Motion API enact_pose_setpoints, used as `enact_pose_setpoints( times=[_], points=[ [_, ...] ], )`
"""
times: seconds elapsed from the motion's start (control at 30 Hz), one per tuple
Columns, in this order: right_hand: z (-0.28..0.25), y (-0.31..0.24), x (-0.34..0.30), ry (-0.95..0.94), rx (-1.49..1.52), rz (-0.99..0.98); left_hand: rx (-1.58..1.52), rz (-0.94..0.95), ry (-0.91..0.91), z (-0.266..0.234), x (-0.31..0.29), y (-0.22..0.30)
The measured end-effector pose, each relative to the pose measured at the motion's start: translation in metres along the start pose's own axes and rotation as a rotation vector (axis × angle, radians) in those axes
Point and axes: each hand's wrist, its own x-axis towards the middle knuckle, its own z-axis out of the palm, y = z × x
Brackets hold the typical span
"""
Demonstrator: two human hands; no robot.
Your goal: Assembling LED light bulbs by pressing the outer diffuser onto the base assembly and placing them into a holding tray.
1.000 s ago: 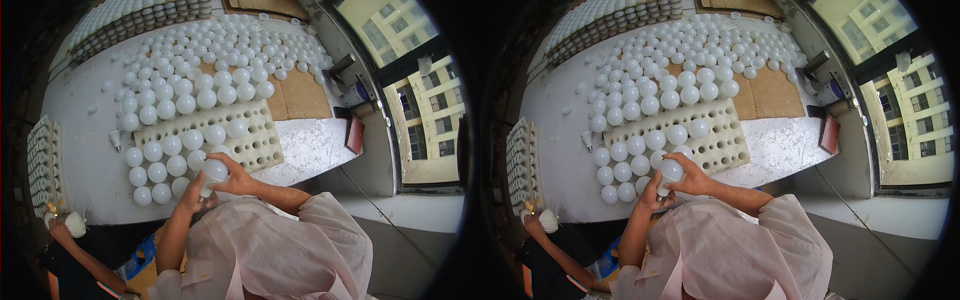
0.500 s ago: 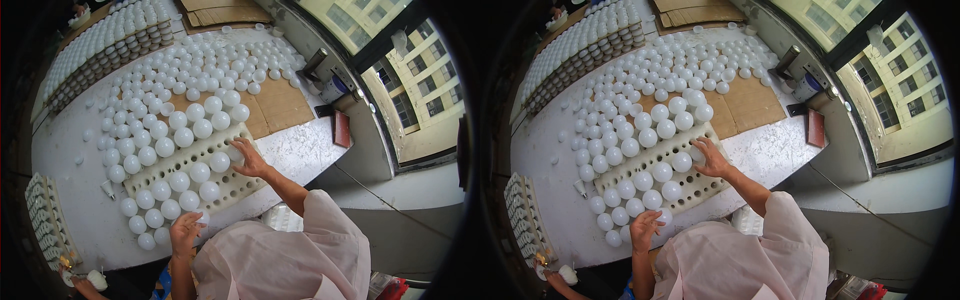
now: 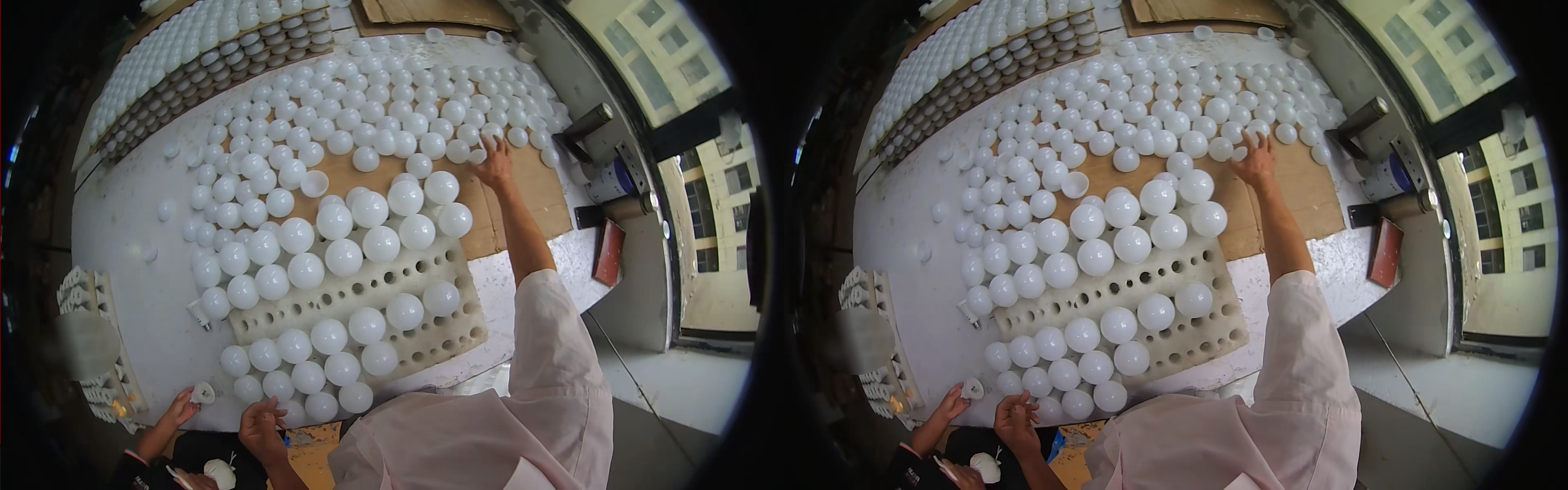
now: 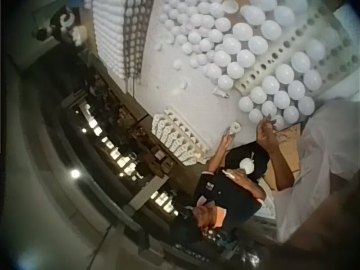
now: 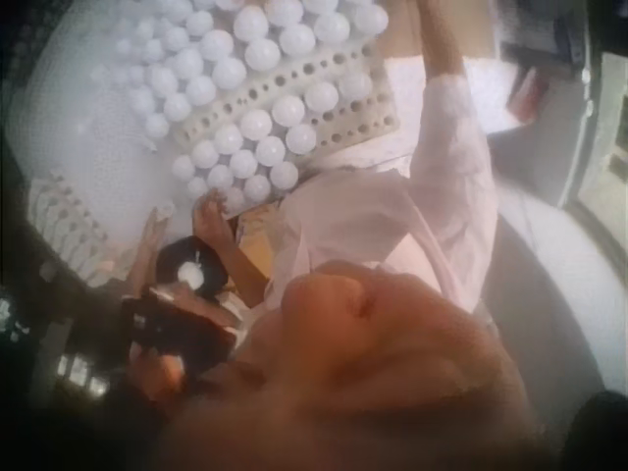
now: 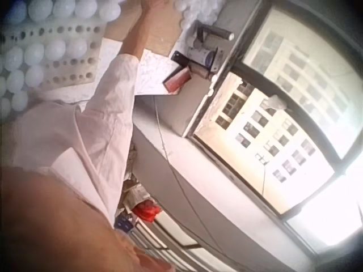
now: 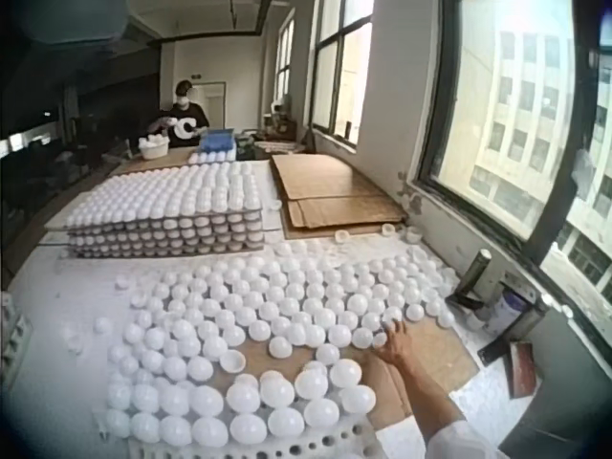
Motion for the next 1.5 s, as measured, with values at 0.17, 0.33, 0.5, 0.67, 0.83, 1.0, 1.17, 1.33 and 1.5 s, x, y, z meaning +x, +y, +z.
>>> enact_pose_setpoints(
  times=[0.17,0.33,0.5,0.67,0.83,1.0,1.17,1.33,1.5],
  points=[
    [0.023,0.000,0.057,-0.355,-0.108,-0.138,0.120,0.067,0.228,-0.019,0.016,0.010],
    [0.031,-0.010,0.036,-0.263,-0.320,-0.263,0.189,0.100,0.430,-0.053,0.057,-0.007],
    [0.035,0.011,-0.001,-0.159,-0.034,-0.552,0.193,0.031,0.552,-0.097,0.116,-0.047],
    [0.008,-0.009,-0.031,-0.301,-0.115,-0.623,0.602,-0.047,0.387,-0.126,0.188,-0.082],
    [-0.009,-0.017,-0.042,-0.495,-0.301,-0.364,0.928,-0.072,0.337,-0.099,0.266,-0.085],
    [-0.047,-0.019,-0.068,-0.318,-0.262,-0.214,1.005,-0.170,0.300,-0.078,0.308,-0.100],
    [-0.065,0.002,-0.079,-0.037,0.388,-0.124,0.935,0.045,0.410,-0.106,0.325,-0.127],
    [-0.112,-0.024,-0.123,-0.125,1.717,0.338,0.200,0.120,0.336,-0.126,0.283,-0.093],
    [-0.157,-0.081,-0.182,-0.393,1.826,0.144,-0.318,0.219,0.164,-0.071,0.157,-0.005]
  ],
)
